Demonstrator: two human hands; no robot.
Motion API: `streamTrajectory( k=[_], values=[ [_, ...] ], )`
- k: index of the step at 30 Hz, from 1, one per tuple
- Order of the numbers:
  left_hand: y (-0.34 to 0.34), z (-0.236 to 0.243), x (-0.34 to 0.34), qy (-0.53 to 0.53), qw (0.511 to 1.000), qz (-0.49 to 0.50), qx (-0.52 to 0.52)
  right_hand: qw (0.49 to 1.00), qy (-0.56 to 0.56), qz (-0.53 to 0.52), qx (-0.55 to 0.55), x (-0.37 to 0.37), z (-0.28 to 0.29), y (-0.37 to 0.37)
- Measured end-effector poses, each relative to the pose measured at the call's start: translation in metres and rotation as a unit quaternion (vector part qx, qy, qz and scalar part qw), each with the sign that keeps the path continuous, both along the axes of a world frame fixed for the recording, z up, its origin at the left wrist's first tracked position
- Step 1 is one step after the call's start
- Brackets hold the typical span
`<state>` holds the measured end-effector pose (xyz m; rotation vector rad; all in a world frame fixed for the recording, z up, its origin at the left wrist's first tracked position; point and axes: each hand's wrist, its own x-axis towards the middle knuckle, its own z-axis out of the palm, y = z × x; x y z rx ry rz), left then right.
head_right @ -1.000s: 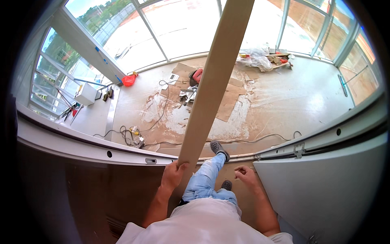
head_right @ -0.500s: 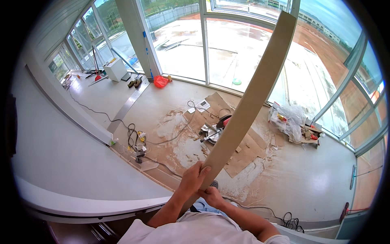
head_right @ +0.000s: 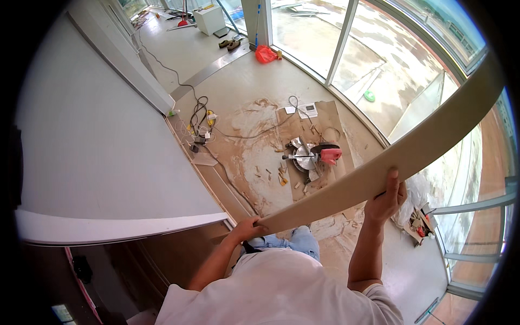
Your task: The person measures and cuts wooden trim pieces using a miter saw, then fits them into the corner of a room. They handle the trim, a utility knife, and the saw to prepare and install the baseboard sections.
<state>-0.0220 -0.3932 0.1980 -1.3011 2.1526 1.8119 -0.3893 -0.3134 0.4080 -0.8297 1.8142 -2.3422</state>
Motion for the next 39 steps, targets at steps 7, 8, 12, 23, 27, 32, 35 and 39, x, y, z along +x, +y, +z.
streamTrajectory(
  k=[7, 8, 12, 23, 27, 32, 35, 39],
  values=[
    [0.031, 0.036, -0.182, 0.128, 0.985, -0.048, -0.105, 0.908, 0.222, -0.34, 0.1, -0.162, 0.087, 0.068],
    [0.037, 0.041, -0.206, 0.151, 0.979, -0.058, -0.125, 0.868, 0.291, -0.383, 0.123, -0.187, 0.095, 0.092],
    [0.038, 0.075, -0.285, 0.164, 0.969, -0.122, -0.136, 0.67, 0.524, -0.483, 0.206, -0.231, 0.139, 0.14],
    [-0.072, 0.071, -0.323, 0.145, 0.949, -0.217, -0.178, 0.827, 0.179, -0.524, 0.093, -0.215, 0.054, 0.184],
    [-0.144, 0.062, -0.322, 0.135, 0.927, -0.299, -0.18, 0.869, -0.021, -0.453, -0.197, -0.181, 0.042, 0.192],
    [-0.271, 0.052, -0.308, 0.062, 0.883, -0.391, -0.253, 0.82, 0.078, -0.567, -0.003, -0.153, -0.037, 0.235],
    [-0.352, 0.038, -0.298, 0.007, 0.844, -0.457, -0.28, 0.785, -0.107, -0.577, -0.197, -0.105, -0.042, 0.203],
    [-0.419, 0.031, -0.293, -0.064, 0.796, -0.54, -0.267, 0.764, -0.168, -0.607, -0.138, -0.027, -0.109, 0.156]
  ],
)
